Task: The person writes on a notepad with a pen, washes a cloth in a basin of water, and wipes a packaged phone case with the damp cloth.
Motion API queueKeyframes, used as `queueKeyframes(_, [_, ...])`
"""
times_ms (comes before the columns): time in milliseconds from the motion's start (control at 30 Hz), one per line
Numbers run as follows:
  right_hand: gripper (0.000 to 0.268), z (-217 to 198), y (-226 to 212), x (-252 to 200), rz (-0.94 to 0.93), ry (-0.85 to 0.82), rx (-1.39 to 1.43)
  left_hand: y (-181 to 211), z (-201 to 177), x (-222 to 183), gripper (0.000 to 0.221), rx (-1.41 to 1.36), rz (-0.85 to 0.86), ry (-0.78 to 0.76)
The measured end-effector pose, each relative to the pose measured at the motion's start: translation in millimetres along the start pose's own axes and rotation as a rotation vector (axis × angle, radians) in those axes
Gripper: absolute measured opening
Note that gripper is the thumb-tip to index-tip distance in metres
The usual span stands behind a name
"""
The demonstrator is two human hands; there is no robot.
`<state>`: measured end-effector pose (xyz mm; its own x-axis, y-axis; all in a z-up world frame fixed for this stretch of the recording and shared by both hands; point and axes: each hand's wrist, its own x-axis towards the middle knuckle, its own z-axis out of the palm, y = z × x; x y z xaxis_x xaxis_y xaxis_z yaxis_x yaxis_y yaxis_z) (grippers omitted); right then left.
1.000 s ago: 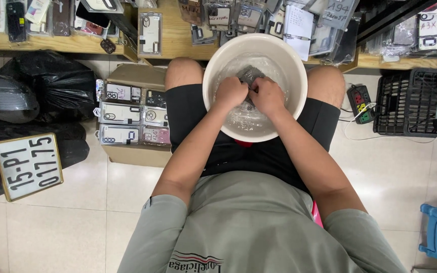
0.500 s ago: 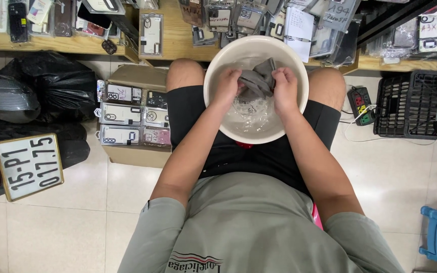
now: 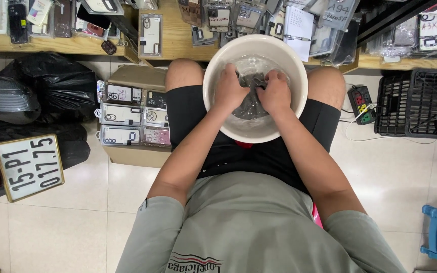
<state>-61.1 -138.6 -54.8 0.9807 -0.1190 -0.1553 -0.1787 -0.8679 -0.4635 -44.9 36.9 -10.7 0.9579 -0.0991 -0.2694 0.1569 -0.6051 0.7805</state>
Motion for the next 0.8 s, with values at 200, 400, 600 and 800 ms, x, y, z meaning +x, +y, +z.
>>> queueKeyframes(200, [0.038,37,28,31,0.116,-0.128,-0.244,-57,55,28,0.065,0.495,-0.111,-0.046])
queueKeyframes(400, [0.038,27,36,31,0.313,-0.018,0.447,-61,40,41,0.061,-0.005,-0.035,-0.092])
queueKeyframes(600, [0.040,23,-26,18,0.371,0.126,0.882,-4,50,19,0.060,-0.381,-0.122,0.029])
queueKeyframes(800, [0.042,43,-27,-2,0.325,0.096,0.768,-5,58,32,0.059,-0.462,-0.237,0.182])
